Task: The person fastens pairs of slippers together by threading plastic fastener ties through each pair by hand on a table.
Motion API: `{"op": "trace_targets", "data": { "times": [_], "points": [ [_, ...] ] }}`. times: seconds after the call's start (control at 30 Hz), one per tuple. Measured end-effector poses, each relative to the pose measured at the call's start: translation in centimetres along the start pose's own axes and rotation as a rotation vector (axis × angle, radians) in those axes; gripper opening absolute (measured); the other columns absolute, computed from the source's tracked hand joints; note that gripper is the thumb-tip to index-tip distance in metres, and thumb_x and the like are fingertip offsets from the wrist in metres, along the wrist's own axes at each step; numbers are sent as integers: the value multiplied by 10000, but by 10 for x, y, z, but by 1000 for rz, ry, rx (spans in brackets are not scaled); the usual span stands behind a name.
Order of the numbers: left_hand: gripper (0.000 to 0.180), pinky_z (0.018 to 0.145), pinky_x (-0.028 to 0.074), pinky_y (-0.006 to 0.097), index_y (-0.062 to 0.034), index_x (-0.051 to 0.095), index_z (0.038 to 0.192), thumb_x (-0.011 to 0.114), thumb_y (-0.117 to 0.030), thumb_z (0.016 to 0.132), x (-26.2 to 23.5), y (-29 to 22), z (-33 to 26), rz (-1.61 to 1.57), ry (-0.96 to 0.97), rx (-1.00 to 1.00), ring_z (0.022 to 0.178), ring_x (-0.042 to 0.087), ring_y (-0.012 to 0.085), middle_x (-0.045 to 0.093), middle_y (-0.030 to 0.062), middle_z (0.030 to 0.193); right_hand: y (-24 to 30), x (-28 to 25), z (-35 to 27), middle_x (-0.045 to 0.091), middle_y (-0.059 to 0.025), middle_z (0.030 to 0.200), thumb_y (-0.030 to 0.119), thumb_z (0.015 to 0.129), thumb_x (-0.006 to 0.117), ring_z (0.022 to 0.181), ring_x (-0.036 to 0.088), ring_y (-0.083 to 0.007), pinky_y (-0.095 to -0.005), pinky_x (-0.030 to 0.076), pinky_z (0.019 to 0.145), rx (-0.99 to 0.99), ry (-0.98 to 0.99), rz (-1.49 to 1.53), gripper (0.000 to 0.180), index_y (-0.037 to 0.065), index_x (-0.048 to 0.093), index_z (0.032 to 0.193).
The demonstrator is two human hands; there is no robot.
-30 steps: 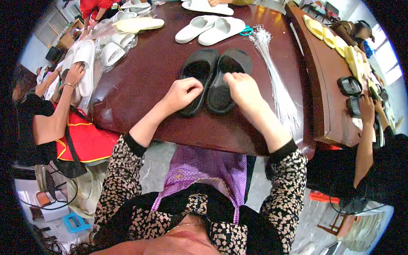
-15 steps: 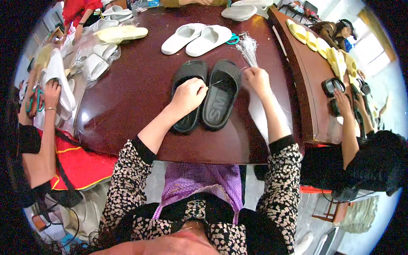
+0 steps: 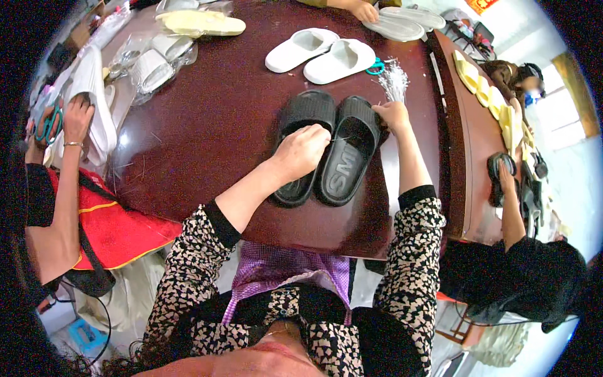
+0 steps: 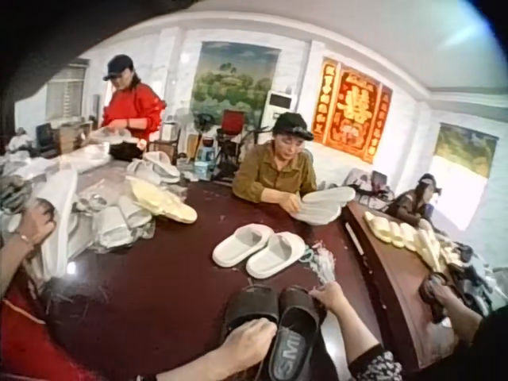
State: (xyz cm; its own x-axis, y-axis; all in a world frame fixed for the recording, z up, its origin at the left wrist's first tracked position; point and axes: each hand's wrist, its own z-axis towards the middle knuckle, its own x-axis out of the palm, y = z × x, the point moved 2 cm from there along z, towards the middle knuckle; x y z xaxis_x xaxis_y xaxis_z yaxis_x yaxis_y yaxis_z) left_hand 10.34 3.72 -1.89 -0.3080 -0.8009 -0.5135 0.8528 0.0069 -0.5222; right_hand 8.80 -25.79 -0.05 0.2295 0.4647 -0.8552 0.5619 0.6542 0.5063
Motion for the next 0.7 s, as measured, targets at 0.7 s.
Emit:
{"op": "trace_targets", "data": {
  "times": [0.7],
  "points": [
    [67,697,479,397,-25,492,846,548,-55,823,-41,13,9,-91,31,-35,784,575,317,522,129,817,175,60,-13,627,-31,744,68,824,607,658,546,-91,-238,446,623,-347,526,511,77,19,622,768]
  ]
}}
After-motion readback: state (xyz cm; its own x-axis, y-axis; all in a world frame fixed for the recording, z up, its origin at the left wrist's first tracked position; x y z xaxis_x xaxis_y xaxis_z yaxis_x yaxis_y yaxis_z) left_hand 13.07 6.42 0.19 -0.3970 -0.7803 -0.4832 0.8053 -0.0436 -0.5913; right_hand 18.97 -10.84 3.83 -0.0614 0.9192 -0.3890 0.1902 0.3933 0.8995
